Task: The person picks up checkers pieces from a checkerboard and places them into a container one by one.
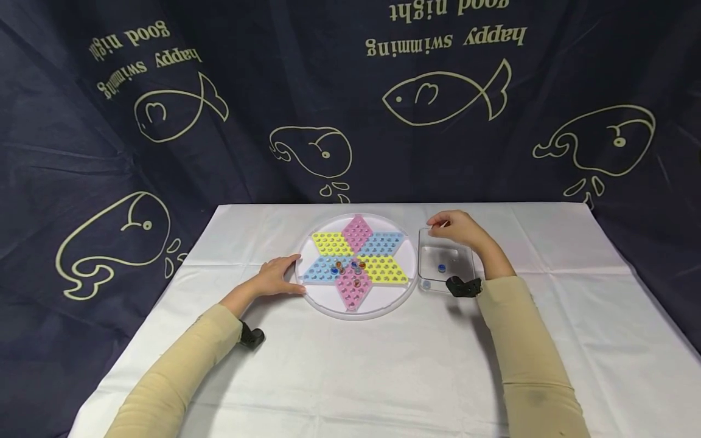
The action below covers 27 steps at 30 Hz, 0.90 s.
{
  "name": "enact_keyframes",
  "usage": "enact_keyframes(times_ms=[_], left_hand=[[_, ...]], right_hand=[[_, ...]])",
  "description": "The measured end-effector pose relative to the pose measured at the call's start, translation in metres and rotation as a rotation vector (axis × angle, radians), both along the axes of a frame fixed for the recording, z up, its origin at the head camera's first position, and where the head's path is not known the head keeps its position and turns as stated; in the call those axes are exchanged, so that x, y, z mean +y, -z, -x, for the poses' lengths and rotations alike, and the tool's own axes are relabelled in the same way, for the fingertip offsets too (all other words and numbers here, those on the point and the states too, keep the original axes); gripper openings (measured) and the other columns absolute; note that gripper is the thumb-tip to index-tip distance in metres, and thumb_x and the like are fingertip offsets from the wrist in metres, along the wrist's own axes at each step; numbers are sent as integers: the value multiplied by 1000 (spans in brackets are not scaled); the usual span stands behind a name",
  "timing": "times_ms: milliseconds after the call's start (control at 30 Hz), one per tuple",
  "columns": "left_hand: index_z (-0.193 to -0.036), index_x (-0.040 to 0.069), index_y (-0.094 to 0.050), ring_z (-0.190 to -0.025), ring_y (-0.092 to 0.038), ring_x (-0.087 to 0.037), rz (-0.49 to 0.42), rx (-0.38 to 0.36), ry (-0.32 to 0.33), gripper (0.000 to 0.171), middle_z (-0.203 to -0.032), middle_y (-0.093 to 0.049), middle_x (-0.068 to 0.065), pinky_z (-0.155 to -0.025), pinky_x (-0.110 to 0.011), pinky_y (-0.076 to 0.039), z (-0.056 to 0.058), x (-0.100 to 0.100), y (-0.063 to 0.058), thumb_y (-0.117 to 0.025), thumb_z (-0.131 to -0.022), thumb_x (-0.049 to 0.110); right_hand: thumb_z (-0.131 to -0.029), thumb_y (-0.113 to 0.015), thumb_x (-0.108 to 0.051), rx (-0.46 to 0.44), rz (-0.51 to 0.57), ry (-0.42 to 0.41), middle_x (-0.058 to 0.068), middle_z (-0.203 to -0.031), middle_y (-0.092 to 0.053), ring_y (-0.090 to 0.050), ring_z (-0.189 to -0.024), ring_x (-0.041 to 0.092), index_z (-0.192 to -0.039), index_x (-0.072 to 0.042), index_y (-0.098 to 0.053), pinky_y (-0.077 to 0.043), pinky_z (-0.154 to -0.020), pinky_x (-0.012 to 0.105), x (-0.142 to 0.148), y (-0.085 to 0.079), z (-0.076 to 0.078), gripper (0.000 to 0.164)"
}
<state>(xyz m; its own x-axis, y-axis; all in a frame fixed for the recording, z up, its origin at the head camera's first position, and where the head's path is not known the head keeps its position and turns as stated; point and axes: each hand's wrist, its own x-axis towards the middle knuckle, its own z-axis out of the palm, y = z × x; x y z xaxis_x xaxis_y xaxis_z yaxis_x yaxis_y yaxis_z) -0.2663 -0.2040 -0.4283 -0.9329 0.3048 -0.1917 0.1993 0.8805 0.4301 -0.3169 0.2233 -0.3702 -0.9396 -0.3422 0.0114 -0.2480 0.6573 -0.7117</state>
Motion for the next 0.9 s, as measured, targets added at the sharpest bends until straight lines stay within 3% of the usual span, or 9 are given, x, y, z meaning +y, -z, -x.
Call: enact_keyframes(times_ms=[367,900], left_hand=[[-143,9,-28,-135,-20,-41,22,10,-3,94,-146,-32,-16,-106,-64,-8,4,-2,6,-71,-71,52],[-144,10,-28,-135,-19,-41,21,6,-3,93,-146,-32,-15,-106,-64,-8,2,-1,4,-70,-72,51]], right_hand=[[-85,-62,-10,8,5,-75,15,-96,-61,-51,-77,17,-111,6,-60,-45,-66,26,-38,3,5,31],[-84,-62,-7,-23,40,-181,15,-98,-61,-55,-84,22,-112,7,-59,-46,-68,30,-80,10,2,31]])
